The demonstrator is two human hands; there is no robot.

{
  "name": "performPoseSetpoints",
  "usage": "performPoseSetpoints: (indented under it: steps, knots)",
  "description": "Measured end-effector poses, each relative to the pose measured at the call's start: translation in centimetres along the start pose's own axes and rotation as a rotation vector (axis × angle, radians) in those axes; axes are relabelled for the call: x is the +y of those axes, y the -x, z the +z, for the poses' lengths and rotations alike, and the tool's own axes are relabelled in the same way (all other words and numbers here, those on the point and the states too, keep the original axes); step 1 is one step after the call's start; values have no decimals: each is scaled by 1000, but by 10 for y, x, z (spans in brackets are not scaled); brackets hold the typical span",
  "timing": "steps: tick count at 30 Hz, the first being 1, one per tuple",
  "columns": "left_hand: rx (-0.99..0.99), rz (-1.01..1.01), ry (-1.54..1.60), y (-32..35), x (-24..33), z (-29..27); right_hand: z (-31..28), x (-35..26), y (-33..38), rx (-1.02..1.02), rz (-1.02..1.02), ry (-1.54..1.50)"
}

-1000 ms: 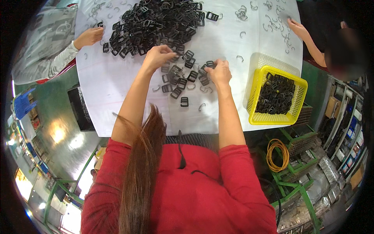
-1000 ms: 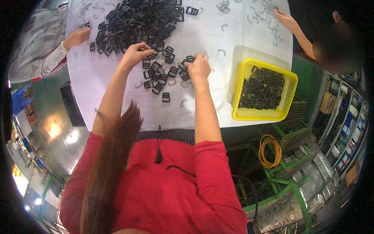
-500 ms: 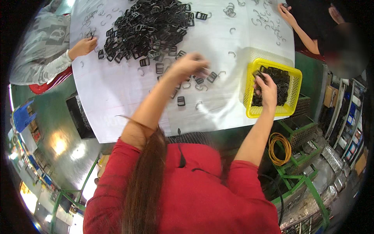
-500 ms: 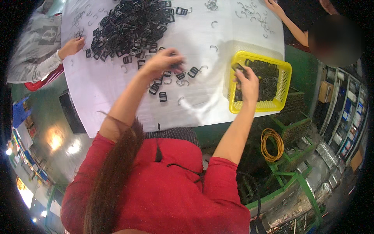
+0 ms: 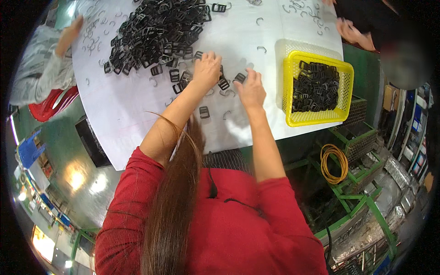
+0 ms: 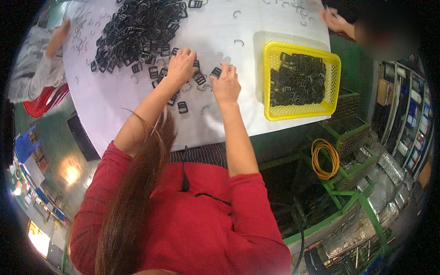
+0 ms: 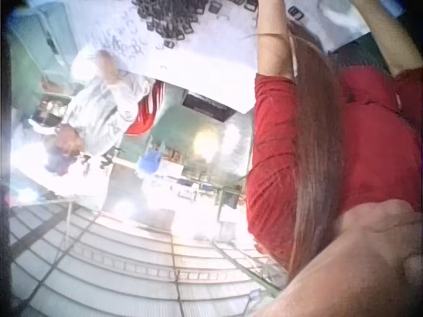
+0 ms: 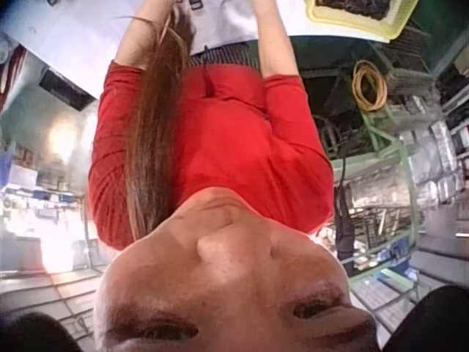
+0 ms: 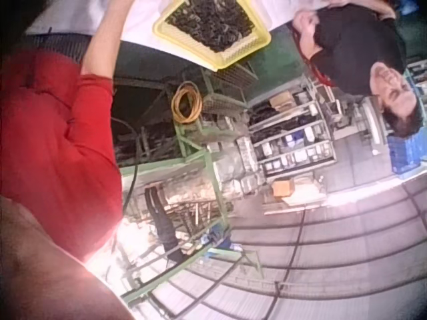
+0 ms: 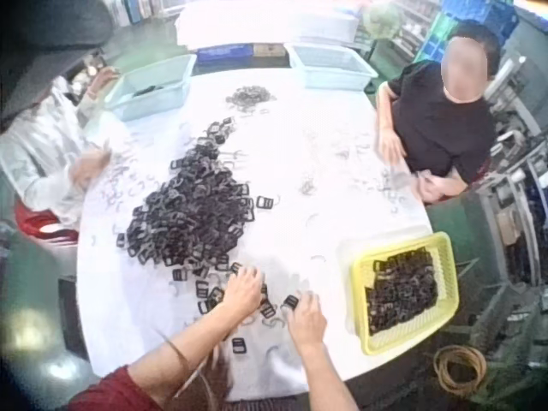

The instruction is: The person sits at a table and separates small black plastic buckles from metal hooks by hand. The buckles are placed into a yellow basket while the metal hooks are gathered into a pile on the table. The person continues this sorting process until the table is cleared of mixed parts.

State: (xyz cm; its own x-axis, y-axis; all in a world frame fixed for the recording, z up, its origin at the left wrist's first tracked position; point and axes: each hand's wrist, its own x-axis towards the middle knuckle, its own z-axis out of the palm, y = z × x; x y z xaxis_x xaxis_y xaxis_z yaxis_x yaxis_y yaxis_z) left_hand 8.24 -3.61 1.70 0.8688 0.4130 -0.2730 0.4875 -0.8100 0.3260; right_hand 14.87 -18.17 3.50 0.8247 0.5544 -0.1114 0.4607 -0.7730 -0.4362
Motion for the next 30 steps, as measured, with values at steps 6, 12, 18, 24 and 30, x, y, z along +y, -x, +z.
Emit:
performPoseSetpoints:
  steps: [6, 12, 18, 24, 30]
  knots:
    - [-55, -143, 406, 3, -21, -3, 30, 29, -10, -217, 42, -339]
    - [59, -18, 9, 15, 0, -6, 3, 27, -2, -615, 559, -792]
    - [-31, -63, 269, 9, -5, 17, 43, -15, 9, -376, 113, -124]
    - [-84, -379, 966, 50, -83, -39, -1, 7, -8, -868, 371, -1083]
    - [-36, -812, 1757, 97, -144, -14, 5, -30, -26, -683, 307, -1104]
